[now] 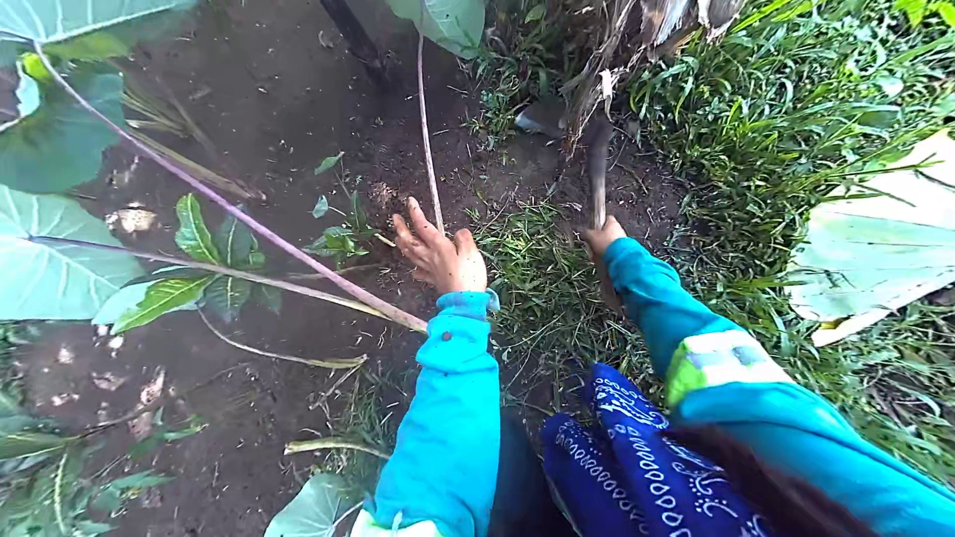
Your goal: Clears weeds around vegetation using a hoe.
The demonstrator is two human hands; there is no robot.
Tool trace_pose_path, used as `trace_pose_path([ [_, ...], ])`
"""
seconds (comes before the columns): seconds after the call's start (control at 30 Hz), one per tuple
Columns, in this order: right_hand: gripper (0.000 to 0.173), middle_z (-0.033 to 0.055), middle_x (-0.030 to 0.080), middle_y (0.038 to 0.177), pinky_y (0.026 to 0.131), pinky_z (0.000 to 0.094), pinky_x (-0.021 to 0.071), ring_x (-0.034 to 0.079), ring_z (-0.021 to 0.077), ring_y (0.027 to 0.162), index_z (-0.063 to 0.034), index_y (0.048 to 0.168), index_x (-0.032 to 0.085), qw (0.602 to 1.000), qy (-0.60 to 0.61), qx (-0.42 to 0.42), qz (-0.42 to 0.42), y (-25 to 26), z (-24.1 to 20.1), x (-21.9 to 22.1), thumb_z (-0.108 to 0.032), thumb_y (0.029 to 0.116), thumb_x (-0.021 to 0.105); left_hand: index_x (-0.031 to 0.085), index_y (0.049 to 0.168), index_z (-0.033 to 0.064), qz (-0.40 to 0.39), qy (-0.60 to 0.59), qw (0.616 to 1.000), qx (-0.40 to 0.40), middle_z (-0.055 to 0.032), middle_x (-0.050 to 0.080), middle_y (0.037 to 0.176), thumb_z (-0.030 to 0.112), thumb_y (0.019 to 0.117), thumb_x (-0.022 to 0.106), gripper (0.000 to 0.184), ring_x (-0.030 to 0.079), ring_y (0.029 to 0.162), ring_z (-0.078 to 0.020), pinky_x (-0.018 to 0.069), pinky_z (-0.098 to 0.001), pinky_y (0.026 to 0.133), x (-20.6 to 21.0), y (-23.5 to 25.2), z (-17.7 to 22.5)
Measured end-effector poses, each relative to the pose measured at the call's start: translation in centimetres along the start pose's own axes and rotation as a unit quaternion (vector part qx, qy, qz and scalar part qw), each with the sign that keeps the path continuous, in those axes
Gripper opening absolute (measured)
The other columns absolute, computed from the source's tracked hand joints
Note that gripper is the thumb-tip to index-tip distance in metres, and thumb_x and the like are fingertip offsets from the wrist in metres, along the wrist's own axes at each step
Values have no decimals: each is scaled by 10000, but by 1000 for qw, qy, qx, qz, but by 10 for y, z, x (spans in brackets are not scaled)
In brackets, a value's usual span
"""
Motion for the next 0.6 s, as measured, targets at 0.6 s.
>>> trace_pose_path([
  [0.6, 615, 372, 615, 1264, 974, 731, 465, 612, 550, 1174, 24, 1491, 434, 962, -189, -145, 137, 101, 60, 9, -138, 960, 700, 126, 1662, 173, 22, 0, 1000, -9, -197, -16, 1719, 182, 990, 488, 763, 91, 1554, -470, 198, -778, 1101, -22, -4, -16],
])
Point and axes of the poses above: each hand's wrist, its own y-axis towards the middle knuckle, its own x-axis out of the palm, z = x × y, the point moved 8 cm from there along y, towards the middle knuckle
